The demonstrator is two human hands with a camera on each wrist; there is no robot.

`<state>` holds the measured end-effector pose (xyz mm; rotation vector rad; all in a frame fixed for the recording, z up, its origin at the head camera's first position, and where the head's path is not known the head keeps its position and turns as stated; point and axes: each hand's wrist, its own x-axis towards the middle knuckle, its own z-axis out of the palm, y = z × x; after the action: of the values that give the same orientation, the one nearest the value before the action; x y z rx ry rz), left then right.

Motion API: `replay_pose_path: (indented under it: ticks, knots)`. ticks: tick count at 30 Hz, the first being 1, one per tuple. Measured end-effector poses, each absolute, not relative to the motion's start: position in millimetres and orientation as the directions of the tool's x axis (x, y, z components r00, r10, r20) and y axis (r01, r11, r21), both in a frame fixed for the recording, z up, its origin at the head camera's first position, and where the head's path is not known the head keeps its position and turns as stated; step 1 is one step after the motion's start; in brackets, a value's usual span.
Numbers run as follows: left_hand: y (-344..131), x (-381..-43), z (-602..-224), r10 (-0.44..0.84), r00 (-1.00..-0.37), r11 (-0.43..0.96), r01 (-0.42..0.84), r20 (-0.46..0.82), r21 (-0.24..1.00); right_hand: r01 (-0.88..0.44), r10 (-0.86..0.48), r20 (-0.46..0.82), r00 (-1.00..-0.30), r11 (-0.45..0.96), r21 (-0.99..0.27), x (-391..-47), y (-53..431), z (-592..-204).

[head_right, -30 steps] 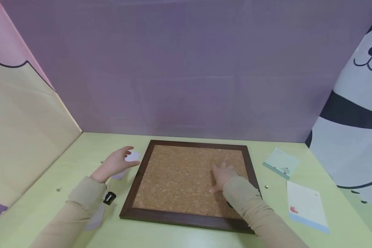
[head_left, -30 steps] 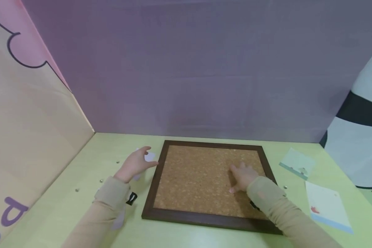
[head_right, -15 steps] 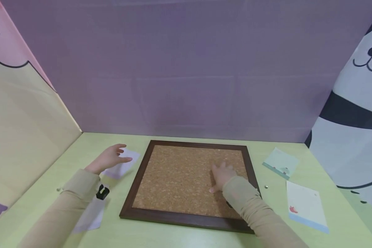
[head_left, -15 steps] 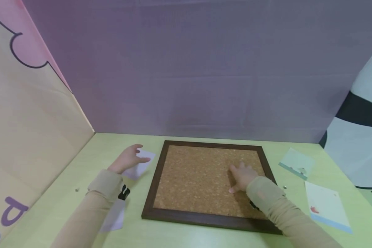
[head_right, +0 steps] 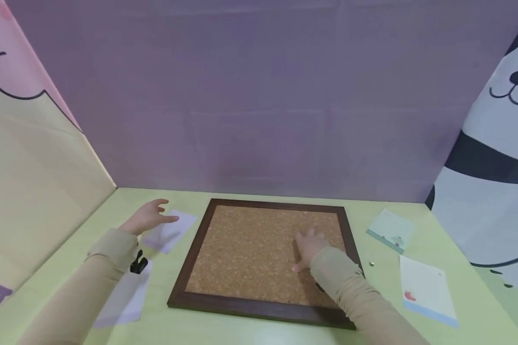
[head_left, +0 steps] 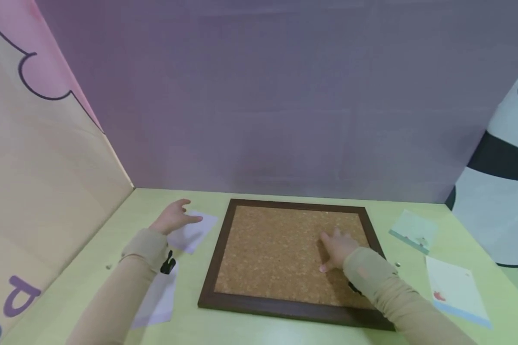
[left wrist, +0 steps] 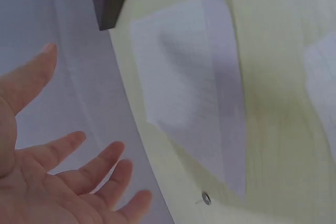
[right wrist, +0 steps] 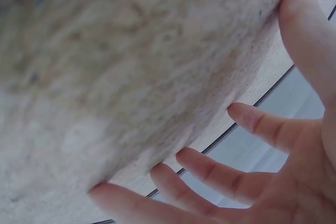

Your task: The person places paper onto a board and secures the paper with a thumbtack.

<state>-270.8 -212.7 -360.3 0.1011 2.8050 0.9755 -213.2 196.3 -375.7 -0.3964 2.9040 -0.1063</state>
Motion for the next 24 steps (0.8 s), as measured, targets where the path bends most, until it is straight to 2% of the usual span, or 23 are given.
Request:
replay_pose_path:
  ticks: [12, 19, 24]
  knots:
    - [-212.9, -284.1, -371.9, 0.099, -0.972, 0.901, -0.002, -0.211, 0.433, -0.236, -0.257, -0.215, -0.942, 0.965, -0.118, -211.9, 192.7, -370.6]
    - [-216.9, -284.8, -375.1, 0.015, -0.974, 0.956, -0.054, -0.228, 0.29, -0.228, -0.245, -0.229, -0.942, 0.969, -0.097, -214.5, 192.5, -373.2]
    - [-218.3, -284.9, -375.5, -0.008, -0.97, 0.957, -0.078, -0.242, 0.279, -0.244, -0.258, -0.222, -0.94, 0.966, -0.092, -214.4, 192.1, -372.7]
